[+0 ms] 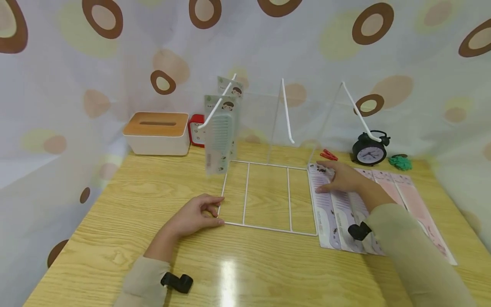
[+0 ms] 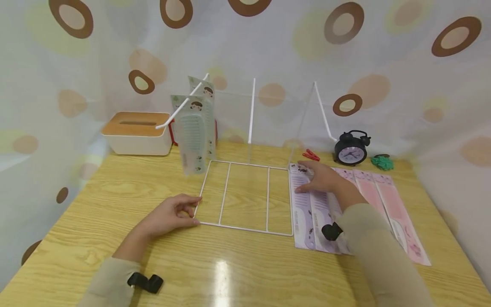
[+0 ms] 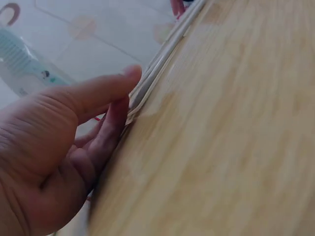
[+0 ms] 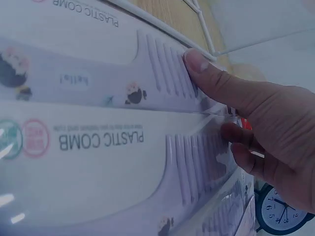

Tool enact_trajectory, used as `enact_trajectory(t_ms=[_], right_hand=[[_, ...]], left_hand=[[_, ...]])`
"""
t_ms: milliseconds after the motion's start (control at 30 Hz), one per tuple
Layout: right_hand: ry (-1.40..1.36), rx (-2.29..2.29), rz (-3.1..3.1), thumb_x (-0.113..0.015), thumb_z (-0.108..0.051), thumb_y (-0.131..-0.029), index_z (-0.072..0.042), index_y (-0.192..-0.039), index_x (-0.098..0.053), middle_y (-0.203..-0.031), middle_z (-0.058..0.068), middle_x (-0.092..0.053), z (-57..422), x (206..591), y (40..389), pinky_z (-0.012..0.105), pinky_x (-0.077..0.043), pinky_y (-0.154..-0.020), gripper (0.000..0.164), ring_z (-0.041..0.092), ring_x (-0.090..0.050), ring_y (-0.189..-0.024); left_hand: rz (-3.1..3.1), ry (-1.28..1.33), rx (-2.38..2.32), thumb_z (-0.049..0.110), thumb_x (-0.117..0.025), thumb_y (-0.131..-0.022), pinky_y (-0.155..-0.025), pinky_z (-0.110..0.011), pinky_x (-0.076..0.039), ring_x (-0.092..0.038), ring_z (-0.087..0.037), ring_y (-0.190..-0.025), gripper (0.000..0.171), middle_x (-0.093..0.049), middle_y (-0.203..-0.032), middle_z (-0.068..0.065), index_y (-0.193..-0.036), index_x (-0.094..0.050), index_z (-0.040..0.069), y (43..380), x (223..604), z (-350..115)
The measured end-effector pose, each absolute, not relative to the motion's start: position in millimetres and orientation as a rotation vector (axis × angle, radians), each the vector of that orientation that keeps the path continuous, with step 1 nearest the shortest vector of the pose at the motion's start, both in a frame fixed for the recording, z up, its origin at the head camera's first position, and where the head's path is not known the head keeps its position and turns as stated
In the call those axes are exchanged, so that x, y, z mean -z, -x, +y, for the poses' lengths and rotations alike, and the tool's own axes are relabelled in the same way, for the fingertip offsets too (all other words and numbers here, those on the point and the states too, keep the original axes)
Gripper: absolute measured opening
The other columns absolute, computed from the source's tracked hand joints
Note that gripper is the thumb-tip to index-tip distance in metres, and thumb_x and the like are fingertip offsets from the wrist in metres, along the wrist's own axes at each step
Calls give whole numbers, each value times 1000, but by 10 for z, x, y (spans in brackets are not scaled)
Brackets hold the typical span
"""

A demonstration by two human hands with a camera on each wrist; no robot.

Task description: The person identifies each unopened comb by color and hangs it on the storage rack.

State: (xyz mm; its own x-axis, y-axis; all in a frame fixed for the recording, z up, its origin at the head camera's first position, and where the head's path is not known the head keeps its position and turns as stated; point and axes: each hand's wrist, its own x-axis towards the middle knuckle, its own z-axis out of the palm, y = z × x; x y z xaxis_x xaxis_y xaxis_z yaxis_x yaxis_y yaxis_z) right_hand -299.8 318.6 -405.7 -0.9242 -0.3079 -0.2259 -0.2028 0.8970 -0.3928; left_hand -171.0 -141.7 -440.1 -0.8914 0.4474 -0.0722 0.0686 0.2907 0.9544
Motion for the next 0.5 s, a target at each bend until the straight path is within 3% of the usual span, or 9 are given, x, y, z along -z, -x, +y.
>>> enact_trajectory(t_ms=[100,200,267,367,500], right_hand=[[357,564,2786,-87,-51,-72,-12,-155,-36,-145,23,-47,3197,4047,3040,47,-49,-87,105,31,-56,-98],[312,693,2843,-84,-30,-82,-12,-151,-43,-131,19,-53,3223,4054,3064,35,-44,-76,82,27,-54,-92],[241,827,2891,-78,-21,-88,-12,-146,-52,-125,17,-55,3232,4052,3059,33,-42,-74,64,27,-52,-93],[108,1043,2936,-73,-28,-93,-12,-138,-61,-118,9,-60,3229,3991,2996,29,-40,-75,49,23,-49,-95],[30,1409,2828,-72,-41,-91,-16,-135,-62,-106,-13,-66,3231,3790,2798,21,-44,-78,52,11,-53,-94]], left_hand=[[2292,-404,-1651,13,-84,-82,-77,-20,-54,-62,-18,-91,64,-57,-120,-18,-138,-58,0,1706,4458,-1404],[2326,-369,-1647,13,-85,-80,-75,-20,-54,-63,-16,-88,60,-59,-114,-15,-134,-62,0,1695,4452,-1389],[2342,-358,-1637,13,-85,-79,-74,-20,-54,-63,-16,-87,58,-61,-111,-14,-132,-64,0,1692,4434,-1389],[2366,-341,-1617,14,-86,-79,-72,-20,-53,-63,-16,-86,58,-62,-110,-13,-131,-65,0,1694,4422,-1395],[2392,-331,-1599,16,-86,-79,-71,-21,-52,-62,-15,-86,59,-62,-109,-12,-131,-65,1,1703,4431,-1396]])
